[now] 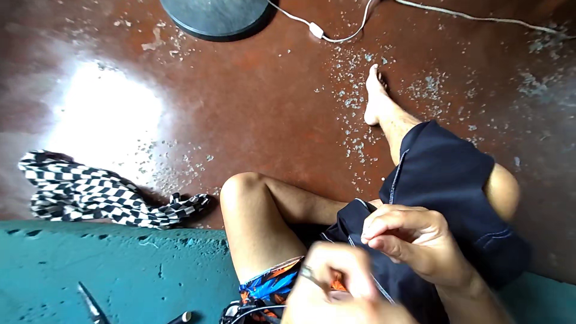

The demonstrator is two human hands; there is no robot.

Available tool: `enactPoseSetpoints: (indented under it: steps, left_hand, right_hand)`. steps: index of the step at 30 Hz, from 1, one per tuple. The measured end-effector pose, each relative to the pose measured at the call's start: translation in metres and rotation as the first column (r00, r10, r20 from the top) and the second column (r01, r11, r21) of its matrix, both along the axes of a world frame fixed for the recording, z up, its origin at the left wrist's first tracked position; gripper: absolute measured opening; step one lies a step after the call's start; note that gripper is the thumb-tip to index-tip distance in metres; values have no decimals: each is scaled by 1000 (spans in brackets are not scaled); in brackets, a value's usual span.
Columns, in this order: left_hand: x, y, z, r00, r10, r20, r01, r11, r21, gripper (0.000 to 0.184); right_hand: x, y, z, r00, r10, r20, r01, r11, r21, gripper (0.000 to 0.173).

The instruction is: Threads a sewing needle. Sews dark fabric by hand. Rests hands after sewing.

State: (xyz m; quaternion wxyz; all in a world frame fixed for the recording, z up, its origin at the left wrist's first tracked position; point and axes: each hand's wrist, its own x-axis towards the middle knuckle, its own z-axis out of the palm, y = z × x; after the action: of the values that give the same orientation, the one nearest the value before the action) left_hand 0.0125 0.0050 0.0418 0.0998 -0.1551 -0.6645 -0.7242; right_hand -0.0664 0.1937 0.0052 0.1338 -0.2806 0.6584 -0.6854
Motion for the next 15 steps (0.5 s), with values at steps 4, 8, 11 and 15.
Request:
enactPoseSetpoints:
  steps: [4,8,11,15]
  left_hand:
    - [-17,3,-36,826,448,-344,-552,768,-325,4]
    - [-21,7,-45,739,462,-491,-642,704,-304,10]
    - [-21,7,-47,723,458,-517,-658,685,-314,12]
    - [-21,5,-49,719,445,-534,-660,679,-323,11]
  right_hand:
    - [2,-3,0,1000,15,20,-15,1000,-18,13]
    - [3,-4,1,1000,18,21,-18,1000,-16,12]
    - [3,-5,1,1000,11,14,-11,1000,-12,13]
    - [3,-5,1,1000,12,14,-12,1000,-12,12]
